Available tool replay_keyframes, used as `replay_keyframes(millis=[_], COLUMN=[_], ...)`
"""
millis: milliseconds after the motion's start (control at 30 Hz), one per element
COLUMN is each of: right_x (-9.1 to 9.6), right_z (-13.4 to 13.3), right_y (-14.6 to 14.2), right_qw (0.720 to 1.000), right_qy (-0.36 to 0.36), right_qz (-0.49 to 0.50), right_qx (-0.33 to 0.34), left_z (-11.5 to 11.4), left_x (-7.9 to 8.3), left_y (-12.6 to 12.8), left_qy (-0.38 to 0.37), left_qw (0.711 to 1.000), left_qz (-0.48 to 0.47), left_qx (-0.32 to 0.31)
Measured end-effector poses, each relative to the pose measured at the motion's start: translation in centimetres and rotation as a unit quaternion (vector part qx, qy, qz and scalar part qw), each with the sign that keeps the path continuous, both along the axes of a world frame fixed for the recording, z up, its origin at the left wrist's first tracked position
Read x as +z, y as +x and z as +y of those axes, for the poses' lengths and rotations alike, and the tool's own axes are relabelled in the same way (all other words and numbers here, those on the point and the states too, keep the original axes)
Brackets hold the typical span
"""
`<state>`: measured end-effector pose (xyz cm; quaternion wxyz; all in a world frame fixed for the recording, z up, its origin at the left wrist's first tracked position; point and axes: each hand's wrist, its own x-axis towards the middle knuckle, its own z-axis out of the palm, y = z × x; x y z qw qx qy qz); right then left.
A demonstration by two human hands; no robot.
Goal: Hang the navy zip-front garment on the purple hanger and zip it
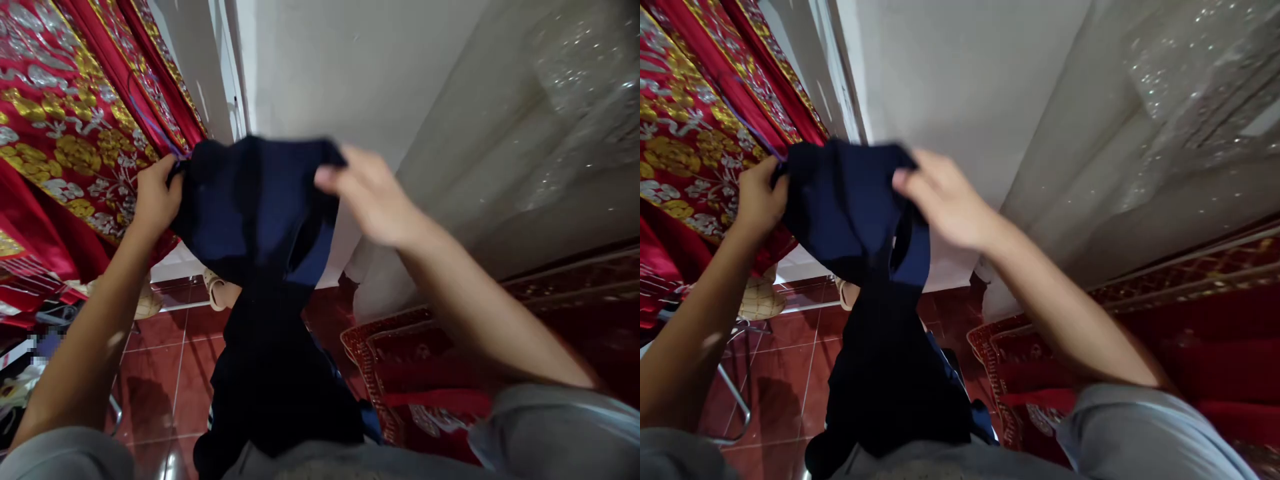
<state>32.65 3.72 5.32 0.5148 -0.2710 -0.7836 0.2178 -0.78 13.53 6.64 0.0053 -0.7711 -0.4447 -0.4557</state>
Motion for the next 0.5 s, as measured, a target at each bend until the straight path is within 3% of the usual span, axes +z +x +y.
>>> replay_keyframes(millis=[67, 133, 200, 233, 300, 367, 433, 500], right_x=[-0.6, -0.7, -0.4, -0.4, -1.0, -2.6, -5.1, -7.8], right_z=[-5.1, -8.7, -9.7, -9.1, -6.3, -2.5, 0.9, 3.4], right_y=[-1.0, -1.7, -2.1, -2.2, -2.5, -3.0, -4.0, -5.1], right_qw=[0.984, 0.944, 0.907, 0.902, 0.925, 0.955, 0.962, 0.959], right_qy=[0.019, -0.016, -0.05, -0.055, -0.035, 0.02, 0.082, 0.137], right_qz=[-0.174, -0.298, -0.353, -0.358, -0.338, -0.293, -0.25, -0.218], right_qx=[0.036, 0.139, 0.223, 0.234, 0.173, 0.037, -0.078, -0.121], left_z=[-0.8, -1.4, -2.1, -2.5, -3.8, -5.5, -7.1, -8.4], left_x=[-1.0, -1.8, -2.1, -2.1, -1.7, -1.2, -1.1, -1.4], left_y=[-0.3, -0.1, 0.6, 1.0, 2.1, 3.4, 4.8, 6.0], left_qy=[0.01, 0.005, -0.011, -0.021, -0.042, -0.066, -0.103, -0.143], left_qw=[0.999, 0.996, 0.99, 0.987, 0.975, 0.953, 0.929, 0.915], left_qz=[-0.021, -0.056, -0.094, -0.109, -0.125, -0.129, -0.131, -0.128], left_qx=[-0.028, -0.07, -0.102, -0.119, -0.177, -0.264, -0.33, -0.355])
